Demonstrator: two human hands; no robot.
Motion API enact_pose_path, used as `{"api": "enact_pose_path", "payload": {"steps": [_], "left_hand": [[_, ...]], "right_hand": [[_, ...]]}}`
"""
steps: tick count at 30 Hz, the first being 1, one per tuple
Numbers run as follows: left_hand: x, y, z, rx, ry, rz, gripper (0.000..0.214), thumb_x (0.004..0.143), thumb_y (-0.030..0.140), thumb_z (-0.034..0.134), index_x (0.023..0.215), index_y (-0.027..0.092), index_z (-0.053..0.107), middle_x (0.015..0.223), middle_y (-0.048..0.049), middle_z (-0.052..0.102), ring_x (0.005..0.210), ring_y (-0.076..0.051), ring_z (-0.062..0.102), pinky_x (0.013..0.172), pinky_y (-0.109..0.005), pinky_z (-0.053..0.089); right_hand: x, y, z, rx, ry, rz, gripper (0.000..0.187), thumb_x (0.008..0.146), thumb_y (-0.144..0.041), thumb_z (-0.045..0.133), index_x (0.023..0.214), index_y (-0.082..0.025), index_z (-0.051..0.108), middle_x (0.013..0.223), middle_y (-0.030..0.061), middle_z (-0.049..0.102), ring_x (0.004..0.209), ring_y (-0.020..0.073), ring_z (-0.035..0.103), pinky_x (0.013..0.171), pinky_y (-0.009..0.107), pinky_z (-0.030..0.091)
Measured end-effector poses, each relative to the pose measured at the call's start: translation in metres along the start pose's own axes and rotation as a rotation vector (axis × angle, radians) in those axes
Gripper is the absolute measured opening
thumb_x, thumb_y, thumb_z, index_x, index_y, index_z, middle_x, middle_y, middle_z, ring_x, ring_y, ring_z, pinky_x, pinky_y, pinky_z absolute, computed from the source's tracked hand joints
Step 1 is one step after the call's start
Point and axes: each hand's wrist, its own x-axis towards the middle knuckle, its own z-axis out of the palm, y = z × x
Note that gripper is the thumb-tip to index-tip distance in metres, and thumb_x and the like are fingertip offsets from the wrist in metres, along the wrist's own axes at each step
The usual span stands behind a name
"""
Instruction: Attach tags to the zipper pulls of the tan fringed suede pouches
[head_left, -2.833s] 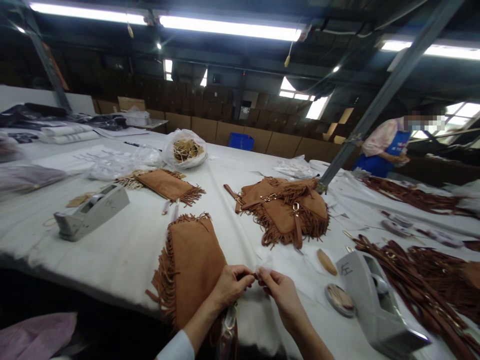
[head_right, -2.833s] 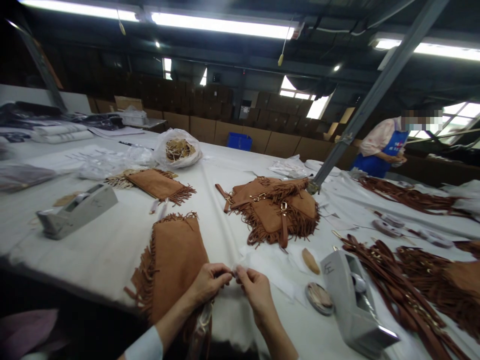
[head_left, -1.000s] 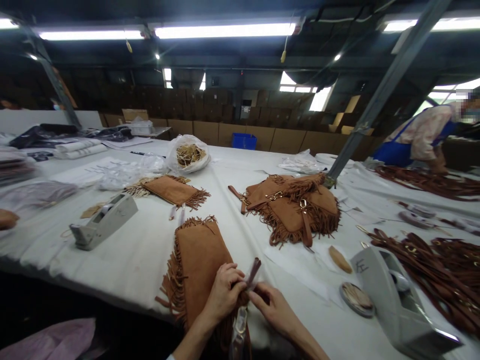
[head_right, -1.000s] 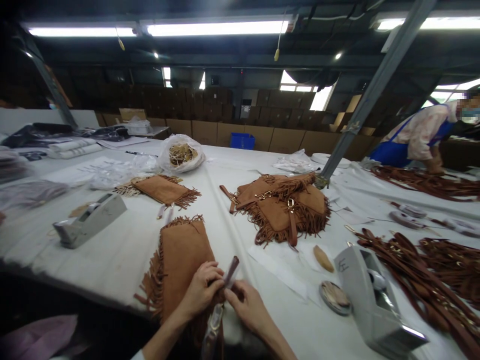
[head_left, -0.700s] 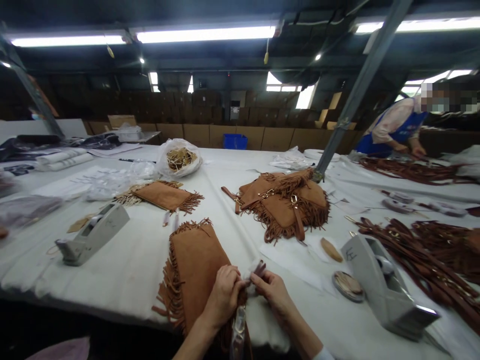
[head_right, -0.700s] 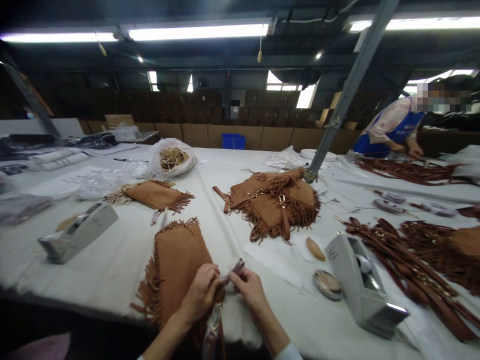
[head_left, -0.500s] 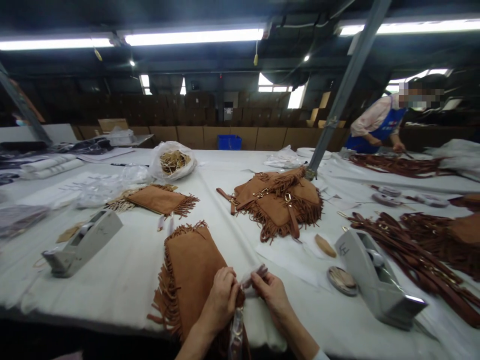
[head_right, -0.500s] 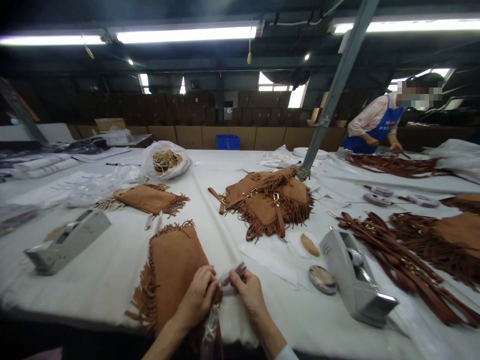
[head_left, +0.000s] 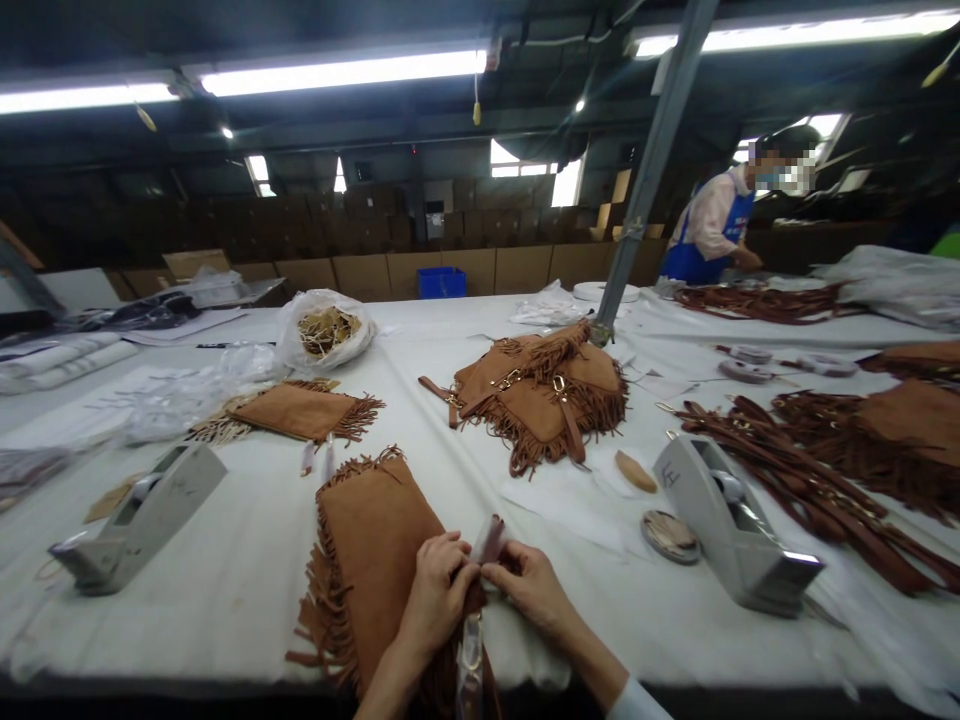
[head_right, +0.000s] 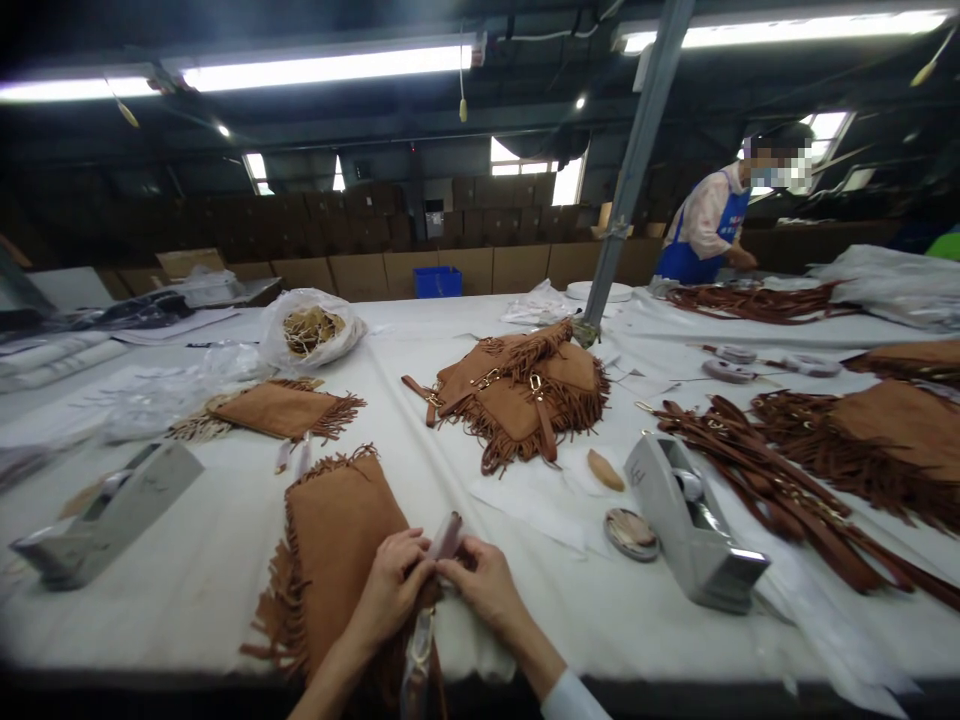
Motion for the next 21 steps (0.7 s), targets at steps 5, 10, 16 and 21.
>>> {"api": "enact_pose_path", "payload": {"steps": [5,10,16,21], "left_hand": [[-0.001,-0.006,-0.007,-0.041,-0.071,0.053,0.013,0.081,0.018,0.054,0.075,0.021,0.065,0.095,-0.0062,0.070,0.113,-0.028,0.054,0.100,-0.048,0.037],[-0.002,-0.005,-0.008,-0.060,-0.056,0.043,0.011,0.079,0.014,0.055,0.077,0.021,0.063,0.094,-0.0069,0.069,0.112,-0.027,0.055,0.100,-0.045,0.038],[-0.003,0.000,-0.012,-0.055,-0.088,0.033,0.013,0.081,0.015,0.050,0.078,0.021,0.061,0.095,-0.0086,0.067,0.113,-0.027,0.054,0.099,-0.045,0.038],[-0.002,0.003,-0.014,-0.034,-0.093,0.041,0.011,0.081,0.018,0.051,0.076,0.021,0.061,0.096,-0.0086,0.067,0.112,-0.027,0.053,0.101,-0.044,0.037]], "right_hand": [[0.002,0.003,-0.001,-0.173,-0.069,-0.049,0.023,0.080,-0.036,0.059,0.079,-0.014,0.068,0.069,0.0005,0.063,0.066,0.0153,0.054,0.060,0.024,0.040],[0.004,0.001,-0.003,-0.136,-0.156,-0.031,0.017,0.073,-0.026,0.062,0.082,-0.013,0.068,0.071,0.0010,0.065,0.066,0.0154,0.055,0.060,0.023,0.041],[0.001,-0.007,-0.004,-0.089,-0.274,-0.024,0.013,0.072,-0.021,0.061,0.080,-0.013,0.068,0.072,-0.0005,0.064,0.067,0.0147,0.055,0.061,0.022,0.042],[0.005,-0.004,-0.001,-0.202,-0.192,-0.036,0.016,0.077,-0.026,0.058,0.073,-0.014,0.067,0.067,-0.0005,0.061,0.063,0.0135,0.052,0.058,0.022,0.040]]}}
